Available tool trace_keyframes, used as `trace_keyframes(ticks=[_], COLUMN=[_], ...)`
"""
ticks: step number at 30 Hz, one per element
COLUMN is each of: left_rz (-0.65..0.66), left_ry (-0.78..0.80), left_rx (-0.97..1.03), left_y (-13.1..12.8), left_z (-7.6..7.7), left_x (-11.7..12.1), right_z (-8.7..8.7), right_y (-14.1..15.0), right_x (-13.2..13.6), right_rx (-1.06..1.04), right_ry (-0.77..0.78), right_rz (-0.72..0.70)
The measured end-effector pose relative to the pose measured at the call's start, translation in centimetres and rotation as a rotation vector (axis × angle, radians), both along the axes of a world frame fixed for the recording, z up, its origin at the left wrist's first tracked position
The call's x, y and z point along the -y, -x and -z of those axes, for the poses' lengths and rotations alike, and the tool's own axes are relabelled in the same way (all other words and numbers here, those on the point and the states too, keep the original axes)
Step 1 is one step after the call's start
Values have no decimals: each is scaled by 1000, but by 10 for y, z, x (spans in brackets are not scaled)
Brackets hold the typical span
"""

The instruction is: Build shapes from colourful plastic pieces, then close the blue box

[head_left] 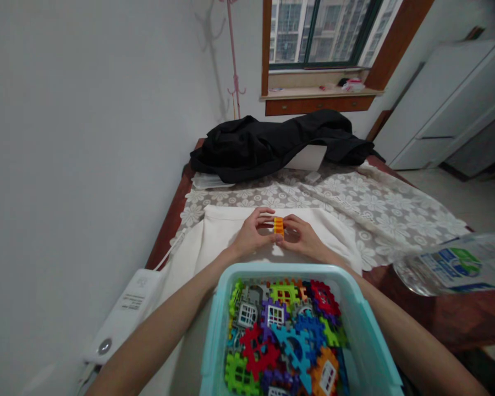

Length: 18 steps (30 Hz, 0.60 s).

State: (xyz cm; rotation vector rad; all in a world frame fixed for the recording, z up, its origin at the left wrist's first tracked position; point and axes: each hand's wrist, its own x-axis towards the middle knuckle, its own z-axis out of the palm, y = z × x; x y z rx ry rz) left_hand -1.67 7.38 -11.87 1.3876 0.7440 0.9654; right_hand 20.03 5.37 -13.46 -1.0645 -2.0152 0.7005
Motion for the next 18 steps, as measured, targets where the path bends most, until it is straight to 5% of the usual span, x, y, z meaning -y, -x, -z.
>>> trace_keyframes(ticks=[18], left_rz=[3], left_ry=[23], left_rx=[-9], left_y=[-1], left_z=[-2], left_x=[2], right_z=[2], right_y=[0], right_x=[-1], right_rx=[42], right_ry=[-5], right_rz=[14])
